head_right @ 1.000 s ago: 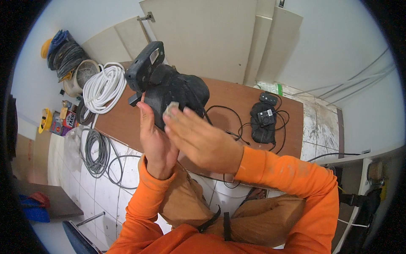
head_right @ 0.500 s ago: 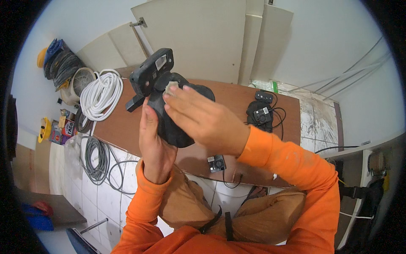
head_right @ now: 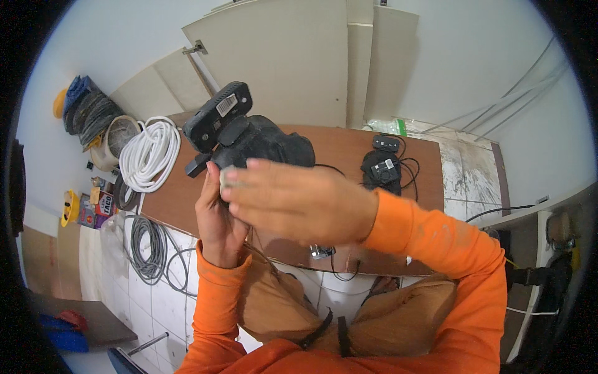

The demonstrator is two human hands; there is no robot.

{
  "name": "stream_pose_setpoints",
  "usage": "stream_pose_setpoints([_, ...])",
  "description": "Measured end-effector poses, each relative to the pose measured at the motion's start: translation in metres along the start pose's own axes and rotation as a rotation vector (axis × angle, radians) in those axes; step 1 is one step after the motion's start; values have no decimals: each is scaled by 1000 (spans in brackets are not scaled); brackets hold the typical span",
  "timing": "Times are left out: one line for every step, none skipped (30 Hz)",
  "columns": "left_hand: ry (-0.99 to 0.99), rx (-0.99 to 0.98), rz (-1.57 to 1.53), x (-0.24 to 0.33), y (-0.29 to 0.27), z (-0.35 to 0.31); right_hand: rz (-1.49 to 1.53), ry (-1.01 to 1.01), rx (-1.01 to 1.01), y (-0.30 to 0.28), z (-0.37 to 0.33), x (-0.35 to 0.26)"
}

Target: The person wipes a small black power adapter with a white tissue, then picks up a larger black electronic device with a fabric cover and wipes it thoroughly with a beige cloth. The person rotates the device to clean multiple sides and the attached cable.

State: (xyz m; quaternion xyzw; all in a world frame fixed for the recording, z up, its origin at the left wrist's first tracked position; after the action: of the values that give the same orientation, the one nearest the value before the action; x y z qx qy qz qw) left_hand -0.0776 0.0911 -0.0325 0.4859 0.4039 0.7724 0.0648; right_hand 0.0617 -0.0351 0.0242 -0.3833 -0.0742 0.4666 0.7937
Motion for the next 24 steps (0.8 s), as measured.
stream_pose_setpoints([-24,3,40,-3,-1,2,-19,18,-26,-7,-1,7])
stream_pose_setpoints([-44,2,35,-5,2,2,-38,35,-51,-12,-2,10])
stream_pose_setpoints([-64,0,40,-4,7,0,-25,44,-45,-15,-6,13])
stream_pose_setpoints([-83,-2,45,-3,10,-1,-13,53,-38,-16,-11,16])
stream_pose_setpoints([-88,-9,28,-3,10,-2,0,61,-32,-19,-15,17])
stream_pose_setpoints([-91,-20,1,-2,7,-3,2,58,-33,-20,-15,17])
stream_pose_setpoints([-93,-31,-26,-2,3,-5,4,55,-34,-22,-14,15])
stream_pose_setpoints([-95,-42,-53,-2,0,-6,6,51,-36,-23,-14,14])
stream_pose_setpoints([-104,-40,-69,-2,1,-7,-3,43,-17,-25,-16,15])
stream_pose_setpoints([-114,-38,-85,-2,2,-8,-12,34,1,-27,-20,16])
stream_pose_setpoints([-123,-35,-101,-1,3,-7,-21,25,20,-28,-23,17])
stream_pose_setpoints([-132,-49,-130,-1,4,-6,4,44,48,-28,-28,19])
stream_pose_setpoints([-141,-63,-159,-1,5,-5,28,62,77,-28,-33,21])
stream_pose_setpoints([-150,-77,-188,-1,6,-5,53,80,106,-29,-37,23])
stream_pose_setpoints([-154,-60,-190,0,6,-4,73,103,108,-30,-39,24])
stream_pose_setpoints([-157,-43,-191,0,4,-4,93,127,110,-32,-41,26])
stream_pose_setpoints([-161,-26,-193,1,1,-4,114,150,112,-34,-43,28])
stream_pose_setpoints([-158,-16,-193,0,-4,-3,142,192,118,-33,-50,33])
stream_pose_setpoints([-155,-9,-192,1,-8,-1,166,233,124,-31,-58,40])
stream_pose_setpoints([-152,-3,-191,2,-11,0,190,275,130,-30,-66,47])
stream_pose_setpoints([-128,15,-195,6,-14,0,215,296,147,-30,-72,53])
stream_pose_setpoints([-107,30,-201,9,-16,-1,216,361,144,-34,-80,60])
stream_pose_setpoints([-85,45,-206,11,-17,-2,217,426,142,-40,-88,67])
stream_pose_setpoints([-69,45,-178,14,-14,-4,220,487,139,-45,-89,70])
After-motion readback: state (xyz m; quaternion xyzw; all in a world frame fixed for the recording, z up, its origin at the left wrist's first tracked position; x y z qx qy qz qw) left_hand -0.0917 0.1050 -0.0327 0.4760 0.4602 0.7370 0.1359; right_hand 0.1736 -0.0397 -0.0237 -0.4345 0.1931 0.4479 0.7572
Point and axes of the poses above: each hand's wrist, its own z-axis towards the middle knuckle, its own y-axis out of the palm, x = y × z, the point moved 3 cm from there along z, towards the middle knuckle, and after that the axes turned 11 degrees about z, right-handed, at the moved point
